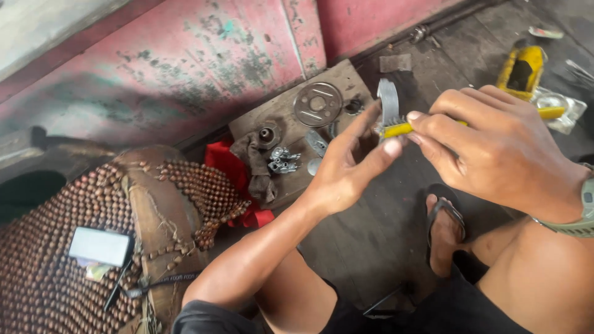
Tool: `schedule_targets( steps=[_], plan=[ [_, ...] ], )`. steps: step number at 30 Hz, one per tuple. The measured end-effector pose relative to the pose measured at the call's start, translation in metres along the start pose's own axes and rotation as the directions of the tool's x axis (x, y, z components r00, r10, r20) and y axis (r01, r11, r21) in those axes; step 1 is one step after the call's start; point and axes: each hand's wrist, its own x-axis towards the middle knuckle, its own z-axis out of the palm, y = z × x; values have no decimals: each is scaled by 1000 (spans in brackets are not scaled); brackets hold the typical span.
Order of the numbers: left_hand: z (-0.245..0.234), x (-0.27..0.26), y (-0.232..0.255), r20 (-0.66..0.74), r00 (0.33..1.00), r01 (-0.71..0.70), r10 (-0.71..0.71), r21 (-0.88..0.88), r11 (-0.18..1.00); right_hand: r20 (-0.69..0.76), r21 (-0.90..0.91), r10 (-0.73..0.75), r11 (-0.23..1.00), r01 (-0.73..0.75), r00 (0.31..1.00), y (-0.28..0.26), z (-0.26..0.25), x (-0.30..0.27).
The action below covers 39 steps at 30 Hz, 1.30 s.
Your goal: The person sits on the floor and scrubs a curved metal mechanical part with a yellow brush. They hold the part in their left hand and scrub it with their right hand, rotating the object to clean different areas.
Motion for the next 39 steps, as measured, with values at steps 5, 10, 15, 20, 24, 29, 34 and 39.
schedule_targets(
  steps=[5, 10, 15, 20, 24, 29, 34, 39],
  plan=[
    [34, 31, -3, -60, 996, 73, -64, 164, 984, -42, 35, 185, 982, -183, 982, -8, -19, -20],
    [93, 37, 1, 80, 994, 56, -72, 190, 980, -143, 107, 454, 891, -442, 880, -42, -53, -79],
    [161, 14, 12, 308, 949, -48, -71, 360, 932, -274, 174, 681, 730, -661, 679, -105, -87, -154],
    [218, -13, -6, 381, 920, -52, -93, 353, 934, -429, 333, 836, 498, -801, 342, -173, -87, -263],
    [266, -40, -25, 411, 906, -66, -100, 372, 926, -496, 353, 868, 171, -920, -30, -202, -48, -430],
    [332, -68, -49, 509, 825, 14, -246, 416, 909, -525, 43, 795, -331, -943, -303, -233, 8, -688],
    [380, -87, -78, 553, 762, 34, -338, 487, 873, -318, -137, 764, -623, -770, -561, -230, 1, -755],
    [399, -94, -99, 553, 757, 34, -348, 498, 866, -315, -169, 815, -553, -816, -487, -216, 1, -746]
  ],
)
